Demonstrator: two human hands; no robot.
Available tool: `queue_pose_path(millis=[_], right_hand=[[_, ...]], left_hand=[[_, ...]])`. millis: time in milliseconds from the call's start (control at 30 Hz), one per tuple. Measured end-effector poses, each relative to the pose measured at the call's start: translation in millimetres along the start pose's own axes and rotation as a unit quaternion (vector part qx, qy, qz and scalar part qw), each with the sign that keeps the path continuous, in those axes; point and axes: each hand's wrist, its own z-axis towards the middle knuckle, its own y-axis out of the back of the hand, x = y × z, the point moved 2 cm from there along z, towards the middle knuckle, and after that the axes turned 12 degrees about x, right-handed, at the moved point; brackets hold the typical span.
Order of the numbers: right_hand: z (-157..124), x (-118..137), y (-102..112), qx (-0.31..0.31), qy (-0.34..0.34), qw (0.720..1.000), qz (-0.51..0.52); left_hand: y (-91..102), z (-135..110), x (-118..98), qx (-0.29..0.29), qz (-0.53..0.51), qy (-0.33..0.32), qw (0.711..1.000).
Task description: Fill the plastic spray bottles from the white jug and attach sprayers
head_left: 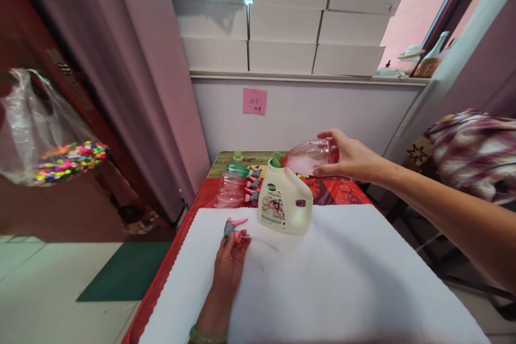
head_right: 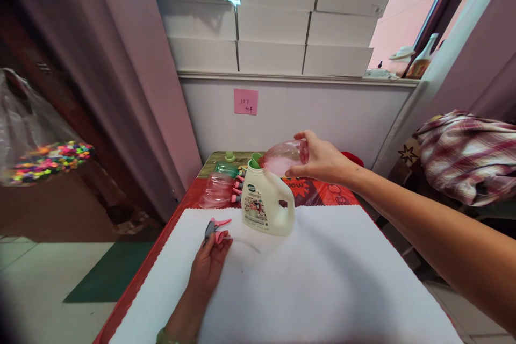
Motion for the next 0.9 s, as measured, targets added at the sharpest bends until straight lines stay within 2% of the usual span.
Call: queue_pose_path(millis=[233,533,900], right_hand=[[2,4,4,0.015,-0.016,1.000,0.003],[8,6,10,0.007,0.016,1.000,-0.009],[22,19,19,-0.003,0.039,0.999,-0.026]], left_hand=[[0.7,0,1,0.000,0.000,0.003,1.000],[0.5,0,1,0.000,-0.001,0.002,1.000],[1.5,1,1,-0.009,-0.001,0.005,1.000]])
